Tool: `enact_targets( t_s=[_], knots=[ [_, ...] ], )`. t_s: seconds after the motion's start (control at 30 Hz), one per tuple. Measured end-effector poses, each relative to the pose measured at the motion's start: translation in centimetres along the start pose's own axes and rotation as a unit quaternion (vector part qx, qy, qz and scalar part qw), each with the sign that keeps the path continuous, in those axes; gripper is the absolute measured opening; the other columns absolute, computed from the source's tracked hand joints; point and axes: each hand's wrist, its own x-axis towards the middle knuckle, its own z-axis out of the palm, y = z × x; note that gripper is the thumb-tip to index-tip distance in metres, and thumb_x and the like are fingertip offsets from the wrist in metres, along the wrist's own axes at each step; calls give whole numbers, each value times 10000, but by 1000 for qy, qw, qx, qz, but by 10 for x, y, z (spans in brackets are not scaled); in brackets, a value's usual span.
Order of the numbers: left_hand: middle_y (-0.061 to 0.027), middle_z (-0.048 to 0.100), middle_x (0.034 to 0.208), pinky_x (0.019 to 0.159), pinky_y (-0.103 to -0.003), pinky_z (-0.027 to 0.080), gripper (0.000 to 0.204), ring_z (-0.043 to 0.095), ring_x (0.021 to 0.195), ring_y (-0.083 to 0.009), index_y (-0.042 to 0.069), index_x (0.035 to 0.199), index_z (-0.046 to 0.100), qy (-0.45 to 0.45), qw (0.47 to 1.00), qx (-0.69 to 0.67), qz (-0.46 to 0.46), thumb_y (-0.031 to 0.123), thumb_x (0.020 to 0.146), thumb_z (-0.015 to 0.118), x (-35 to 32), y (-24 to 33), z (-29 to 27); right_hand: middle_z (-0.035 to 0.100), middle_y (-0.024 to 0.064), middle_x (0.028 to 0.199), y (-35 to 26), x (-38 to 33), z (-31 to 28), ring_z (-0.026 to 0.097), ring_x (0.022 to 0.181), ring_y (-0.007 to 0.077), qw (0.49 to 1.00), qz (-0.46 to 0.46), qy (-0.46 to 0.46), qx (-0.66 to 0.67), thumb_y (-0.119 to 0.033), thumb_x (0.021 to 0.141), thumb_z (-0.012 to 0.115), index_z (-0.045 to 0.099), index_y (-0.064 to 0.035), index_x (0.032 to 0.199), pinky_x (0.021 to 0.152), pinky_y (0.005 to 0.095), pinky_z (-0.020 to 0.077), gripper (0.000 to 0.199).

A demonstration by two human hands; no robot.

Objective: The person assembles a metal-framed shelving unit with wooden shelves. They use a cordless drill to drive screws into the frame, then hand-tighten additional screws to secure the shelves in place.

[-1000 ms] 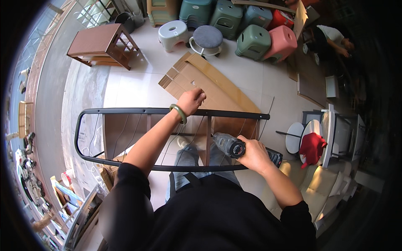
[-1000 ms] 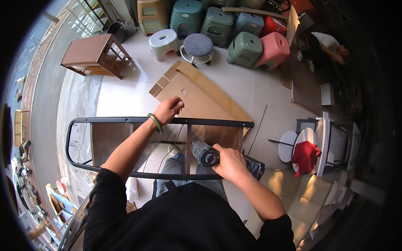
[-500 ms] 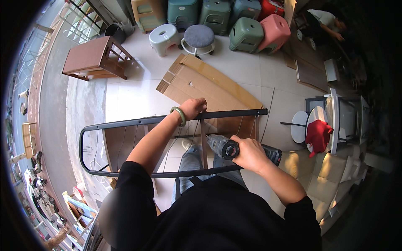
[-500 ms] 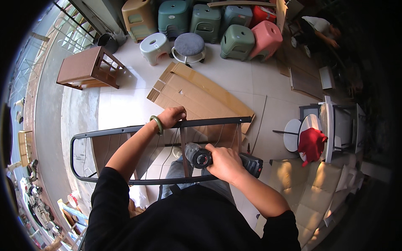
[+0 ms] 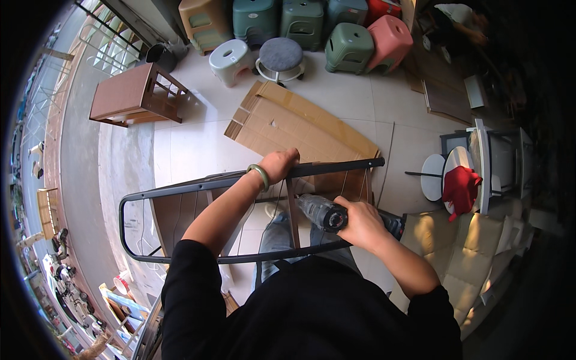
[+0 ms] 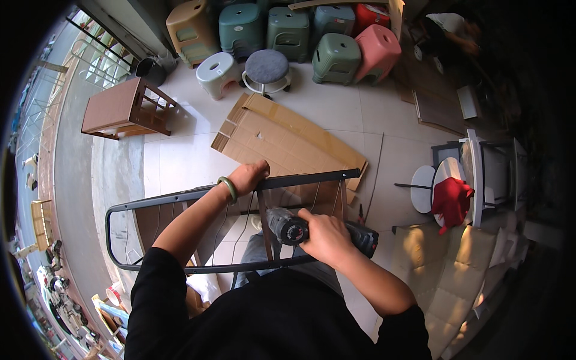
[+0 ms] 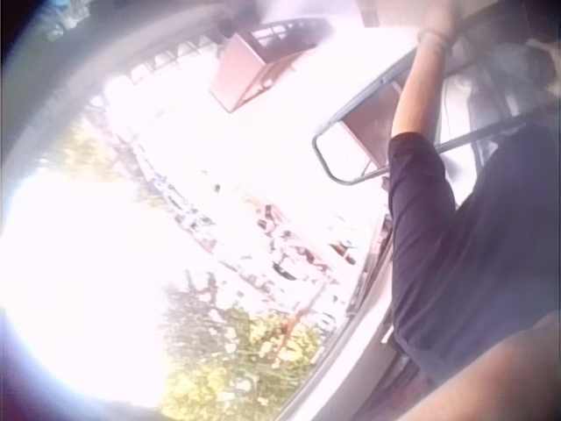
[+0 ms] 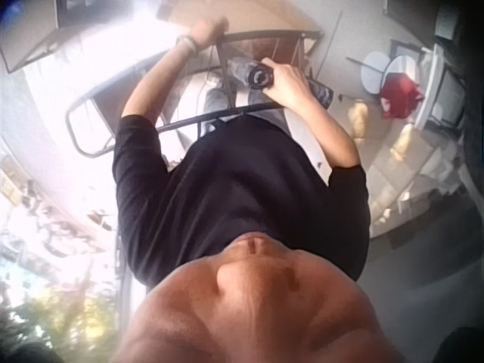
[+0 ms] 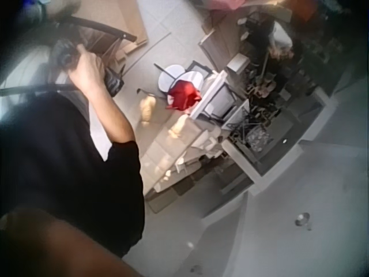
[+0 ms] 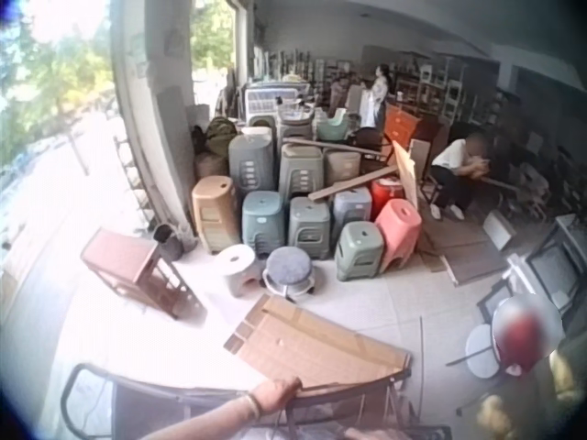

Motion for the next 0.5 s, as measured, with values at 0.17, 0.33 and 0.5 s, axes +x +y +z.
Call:
enact_targets(
  t_s=[0.17,0.33,0.5],
  knots=[
    [-180,648,848,749,-426,510,115,646,842,-379,73,1027,533,-8,1000,-21,-3,172,972,516,4,0,2,676,207,837,10,-19,-13,645,866,431,993,28,38,110,-146,746,712,583,-70,990,731,484,510,286],
    [-92,642,806,699,-341,496,144,624,744,-211,51,1003,562,12,982,-171,-81,178,1011,495,3,1,-3,681,187,812,13,-41,-20,662,857,414,980,35,82,178,-128,728,758,605,-54,972,738,430,523,297],
    [-4,633,841,647,-238,434,179,523,707,-88,30,1003,615,122,926,-349,-77,199,1012,557,-11,-6,-12,692,147,870,26,-57,-19,702,837,300,965,40,118,229,-57,688,783,609,-29,989,755,351,526,349]
  ],
)
